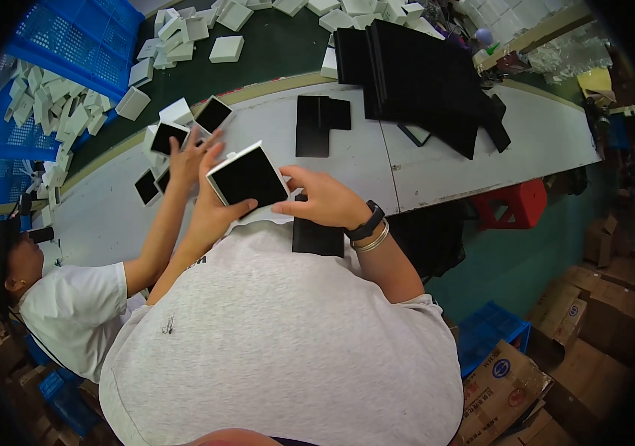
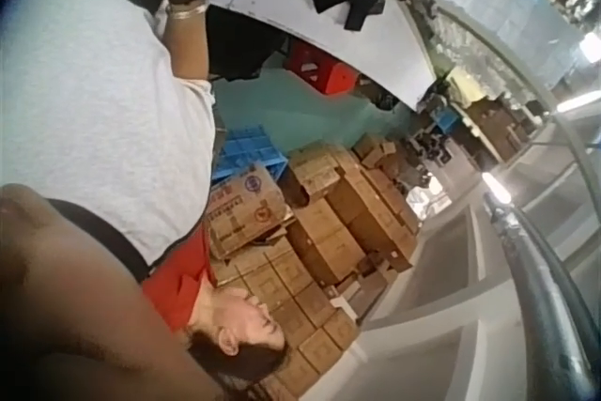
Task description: Assembling and packaging small white jewelry-style boxes by placing black foam or plastic inserts into them.
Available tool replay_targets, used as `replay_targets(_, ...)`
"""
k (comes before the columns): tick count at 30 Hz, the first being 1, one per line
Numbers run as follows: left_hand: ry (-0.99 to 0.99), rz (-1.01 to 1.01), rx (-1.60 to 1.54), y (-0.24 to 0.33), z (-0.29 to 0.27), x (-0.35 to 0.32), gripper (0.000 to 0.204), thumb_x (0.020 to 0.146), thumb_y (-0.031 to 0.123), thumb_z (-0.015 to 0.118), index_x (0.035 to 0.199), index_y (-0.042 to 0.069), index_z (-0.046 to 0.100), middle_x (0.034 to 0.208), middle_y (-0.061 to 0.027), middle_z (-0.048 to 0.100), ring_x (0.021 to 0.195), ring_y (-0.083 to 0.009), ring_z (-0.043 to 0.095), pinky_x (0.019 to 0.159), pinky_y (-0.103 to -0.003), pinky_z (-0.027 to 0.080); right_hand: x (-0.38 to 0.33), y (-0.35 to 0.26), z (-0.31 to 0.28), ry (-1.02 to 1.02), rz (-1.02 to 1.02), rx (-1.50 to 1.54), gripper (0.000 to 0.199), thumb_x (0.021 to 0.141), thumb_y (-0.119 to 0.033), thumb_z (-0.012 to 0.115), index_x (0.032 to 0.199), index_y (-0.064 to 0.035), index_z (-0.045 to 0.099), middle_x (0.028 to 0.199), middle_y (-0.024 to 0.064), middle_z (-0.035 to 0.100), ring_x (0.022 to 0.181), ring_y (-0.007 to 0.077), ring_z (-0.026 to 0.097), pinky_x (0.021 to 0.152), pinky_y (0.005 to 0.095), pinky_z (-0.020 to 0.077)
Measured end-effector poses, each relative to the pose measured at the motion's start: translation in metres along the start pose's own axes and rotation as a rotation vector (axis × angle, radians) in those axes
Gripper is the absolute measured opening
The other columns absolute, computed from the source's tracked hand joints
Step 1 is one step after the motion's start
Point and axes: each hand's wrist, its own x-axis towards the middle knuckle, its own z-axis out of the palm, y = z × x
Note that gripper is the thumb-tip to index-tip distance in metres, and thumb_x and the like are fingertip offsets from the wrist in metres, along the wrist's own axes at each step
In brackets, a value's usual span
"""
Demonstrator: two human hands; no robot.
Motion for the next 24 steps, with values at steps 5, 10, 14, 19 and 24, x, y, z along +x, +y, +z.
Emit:
replay_targets(5,-0.017,-0.083,0.030,0.011,0.001,0.001,0.111,0.067,-0.012,0.069,0.148,0.017,-0.001,0.121,-0.0154,0.053,0.113,-0.0241,0.053,0.097,-0.035,0.043,0.005,0.014,0.007,0.029,0.006,0.034,0.035,0.085,-0.024,0.064,0.109,0.0002,0.057,0.088,0.0102,0.066,0.076,0.0180,0.062,0.069,0.0307,0.0481)
replay_targets(10,-0.001,-0.231,0.003,0.004,-0.005,0.000,0.110,0.069,-0.012,0.067,0.149,0.019,-0.002,0.123,-0.0145,0.052,0.112,-0.0245,0.054,0.094,-0.036,0.046,0.010,0.031,0.020,0.112,0.056,-0.016,0.031,0.087,-0.024,0.061,0.107,0.0000,0.056,0.082,0.0101,0.066,0.070,0.0185,0.060,0.066,0.0303,0.0465)
replay_targets(14,0.157,-0.125,0.088,-0.048,-0.053,0.004,0.102,0.071,-0.011,0.065,0.150,0.018,0.007,0.123,-0.0140,0.052,0.109,-0.0232,0.055,0.091,-0.035,0.048,0.007,0.014,0.005,-0.028,0.183,-0.051,0.034,0.089,-0.022,0.059,0.115,-0.0007,0.054,0.076,0.0070,0.065,0.068,0.0154,0.058,0.063,0.0279,0.0449)
replay_targets(19,0.453,-0.271,0.828,-0.135,-0.168,0.003,0.065,0.078,0.004,0.065,0.138,0.010,0.041,0.126,-0.0165,0.053,0.113,-0.0321,0.055,0.094,-0.039,0.046,-0.016,-0.045,-0.044,0.088,-0.621,-0.008,0.047,0.084,-0.005,0.064,0.128,-0.0035,0.049,0.063,-0.0009,0.054,0.051,0.0076,0.047,0.046,0.0233,0.0347)
replay_targets(24,0.230,0.022,1.260,-0.089,-0.084,0.065,0.058,0.076,0.011,0.068,0.131,0.009,0.048,0.127,-0.0181,0.052,0.113,-0.0386,0.051,0.095,-0.043,0.043,-0.015,-0.123,-0.060,-0.076,-1.182,0.281,0.025,0.074,-0.006,0.070,0.093,-0.0210,0.066,0.062,0.0019,0.051,0.041,0.0106,0.042,0.035,0.0234,0.0255)
